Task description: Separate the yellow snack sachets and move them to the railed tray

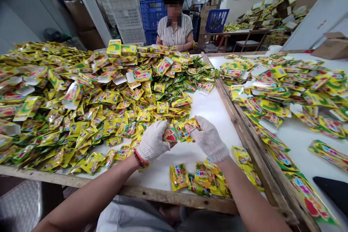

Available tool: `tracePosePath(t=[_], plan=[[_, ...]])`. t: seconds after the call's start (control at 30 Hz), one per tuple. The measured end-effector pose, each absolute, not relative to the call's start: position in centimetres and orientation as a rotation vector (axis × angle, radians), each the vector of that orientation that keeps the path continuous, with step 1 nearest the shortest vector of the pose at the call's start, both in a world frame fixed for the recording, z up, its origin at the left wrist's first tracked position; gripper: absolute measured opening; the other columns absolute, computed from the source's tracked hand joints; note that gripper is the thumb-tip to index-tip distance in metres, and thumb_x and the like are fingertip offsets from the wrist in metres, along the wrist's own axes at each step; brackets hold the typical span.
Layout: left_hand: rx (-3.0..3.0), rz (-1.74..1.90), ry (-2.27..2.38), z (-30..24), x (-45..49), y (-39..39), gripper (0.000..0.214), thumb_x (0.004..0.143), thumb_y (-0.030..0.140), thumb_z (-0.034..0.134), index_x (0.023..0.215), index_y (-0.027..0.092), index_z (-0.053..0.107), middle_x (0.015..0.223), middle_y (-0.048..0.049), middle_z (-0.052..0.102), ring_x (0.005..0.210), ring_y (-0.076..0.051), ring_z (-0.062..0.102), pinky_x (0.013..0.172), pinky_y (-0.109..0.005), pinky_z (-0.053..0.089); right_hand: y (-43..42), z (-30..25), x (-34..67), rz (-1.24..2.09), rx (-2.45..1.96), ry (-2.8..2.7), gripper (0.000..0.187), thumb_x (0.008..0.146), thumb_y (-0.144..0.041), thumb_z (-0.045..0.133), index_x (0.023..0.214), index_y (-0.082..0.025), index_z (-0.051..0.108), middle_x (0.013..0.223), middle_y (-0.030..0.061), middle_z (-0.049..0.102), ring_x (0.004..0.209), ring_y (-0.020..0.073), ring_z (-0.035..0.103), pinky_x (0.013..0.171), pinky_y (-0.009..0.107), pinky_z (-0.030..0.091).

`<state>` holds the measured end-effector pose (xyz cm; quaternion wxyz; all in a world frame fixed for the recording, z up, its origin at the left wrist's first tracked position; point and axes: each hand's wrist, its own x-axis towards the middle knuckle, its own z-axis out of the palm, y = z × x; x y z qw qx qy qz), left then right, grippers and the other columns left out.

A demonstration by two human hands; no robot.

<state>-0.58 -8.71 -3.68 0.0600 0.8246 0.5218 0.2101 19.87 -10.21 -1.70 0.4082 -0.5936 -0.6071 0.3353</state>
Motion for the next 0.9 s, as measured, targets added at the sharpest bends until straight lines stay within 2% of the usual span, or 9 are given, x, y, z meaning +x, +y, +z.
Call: tracePosePath(t=[0.13, 0.27, 0.37, 0.43, 0.57, 0.7, 0.9], plan=[[2.6, 0.572, 1.516, -3.7, -0.3, -9.1, 0.038, 0.073, 0.042, 0.063, 0.101, 0.019, 0.053, 0.1, -0.0096, 0.059, 0.091, -0.027, 0.057, 0.075, -0.036, 0.043, -9.6, -2.5, 19.6, 0.475, -1.652, -1.741, 0.02, 0.082, -0.04, 0.054, 0.075, -0.021, 0.052, 0.071, 0.0039, 0.059, 0.065, 0.0173, 0.052, 0.061, 0.028, 0.041], [2.555, 0.586, 1.48, -4.2, 0.2, -9.5, 0.037, 0.074, 0.044, 0.061, 0.1, 0.02, 0.052, 0.097, -0.0087, 0.059, 0.089, -0.026, 0.057, 0.074, -0.035, 0.043, -10.0, -3.7, 17.9, 0.203, -1.627, -1.7, 0.02, 0.089, -0.039, 0.045, 0.084, -0.021, 0.053, 0.078, 0.0078, 0.062, 0.071, 0.0201, 0.055, 0.067, 0.03, 0.042], [2.452, 0.632, 1.533, -4.5, 0.2, -9.4, 0.038, 0.074, 0.049, 0.061, 0.098, 0.02, 0.051, 0.092, -0.0076, 0.059, 0.085, -0.024, 0.057, 0.072, -0.034, 0.043, -10.4, -4.2, 16.6, 0.131, -1.593, -1.757, 0.023, 0.091, -0.038, 0.04, 0.092, -0.019, 0.055, 0.087, 0.0114, 0.064, 0.077, 0.0226, 0.057, 0.072, 0.033, 0.043], [2.436, 0.673, 1.58, -4.4, -0.1, -9.2, 0.04, 0.073, 0.049, 0.062, 0.099, 0.019, 0.051, 0.095, -0.0082, 0.059, 0.088, -0.025, 0.056, 0.074, -0.034, 0.043, -10.4, -4.1, 16.5, 0.195, -1.599, -1.798, 0.024, 0.09, -0.038, 0.042, 0.094, -0.018, 0.056, 0.088, 0.0115, 0.065, 0.079, 0.0229, 0.058, 0.072, 0.032, 0.043], [2.603, 0.634, 1.522, -3.9, -0.6, -8.7, 0.041, 0.072, 0.037, 0.064, 0.107, 0.019, 0.051, 0.106, -0.0091, 0.056, 0.098, -0.026, 0.054, 0.081, -0.036, 0.043, -10.2, -3.4, 18.2, 0.539, -1.65, -1.854, 0.022, 0.086, -0.04, 0.05, 0.09, -0.02, 0.059, 0.083, 0.0062, 0.066, 0.072, 0.0185, 0.057, 0.063, 0.027, 0.041], [2.697, 0.546, 1.481, -3.9, -0.5, -8.7, 0.046, 0.069, 0.034, 0.067, 0.11, 0.019, 0.053, 0.103, -0.0076, 0.056, 0.093, -0.026, 0.053, 0.078, -0.037, 0.045, -10.0, -2.9, 19.0, 0.656, -1.651, -1.889, 0.021, 0.083, -0.038, 0.052, 0.079, -0.019, 0.06, 0.073, 0.0016, 0.064, 0.064, 0.0145, 0.052, 0.058, 0.024, 0.037], [2.682, 0.55, 1.473, -4.1, -0.6, -8.3, 0.045, 0.073, 0.035, 0.065, 0.113, 0.019, 0.052, 0.103, -0.0072, 0.055, 0.094, -0.024, 0.053, 0.081, -0.035, 0.046, -9.8, -2.7, 18.9, 0.818, -1.647, -1.845, 0.021, 0.082, -0.036, 0.05, 0.073, -0.019, 0.057, 0.062, -0.0005, 0.06, 0.059, 0.0126, 0.051, 0.056, 0.022, 0.036]])
